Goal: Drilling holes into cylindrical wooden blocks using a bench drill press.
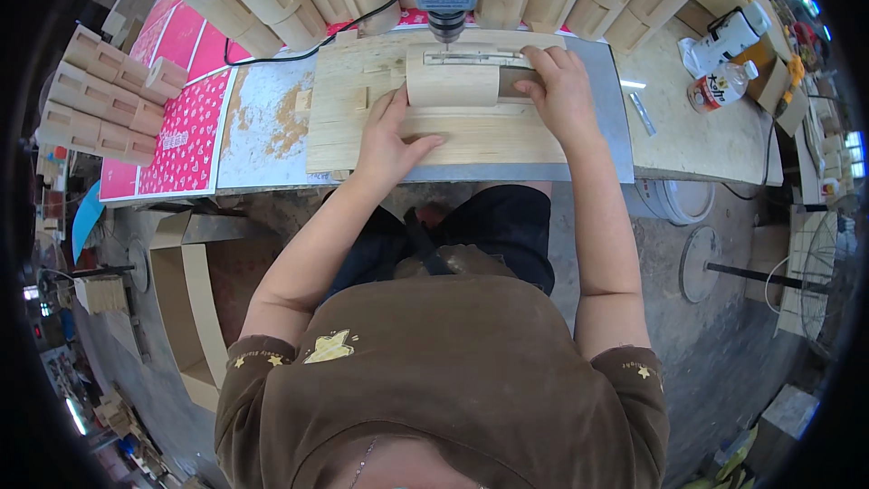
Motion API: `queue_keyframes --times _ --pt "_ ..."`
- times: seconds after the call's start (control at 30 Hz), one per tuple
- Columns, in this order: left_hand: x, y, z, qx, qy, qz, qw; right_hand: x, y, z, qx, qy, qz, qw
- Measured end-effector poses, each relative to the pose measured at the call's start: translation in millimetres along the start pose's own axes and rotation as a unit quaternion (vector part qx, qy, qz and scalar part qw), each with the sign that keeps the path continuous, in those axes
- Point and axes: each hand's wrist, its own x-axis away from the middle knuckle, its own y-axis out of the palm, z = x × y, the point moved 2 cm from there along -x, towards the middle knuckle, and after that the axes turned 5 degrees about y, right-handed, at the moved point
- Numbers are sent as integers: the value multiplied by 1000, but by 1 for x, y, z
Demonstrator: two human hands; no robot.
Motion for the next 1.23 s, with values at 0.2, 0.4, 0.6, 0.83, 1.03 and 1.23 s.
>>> queue_keyframes --times 0.2,0.4,0.6,0.83,1.03,1.23 --pt "-4 -12 -37 -136 10 22 990 -12 23 -23 14 -26 16 999" --pt "-4 -24 -43 -151 7 -25 988 -20 -2 -19 -284 22 91 954" --pt "-9 -22 -35 -157 18 -26 987 -124 -111 -35 -306 -57 300 902" --pt "-6 -21 -41 -161 30 -14 986 -132 -122 -88 -138 107 98 980" --pt "-8 -25 -38 -151 16 -29 988 -37 -99 -95 -50 51 209 975" --pt "-7 -23 -38 -157 -16 -39 987 -1 -37 -74 -212 27 259 942"
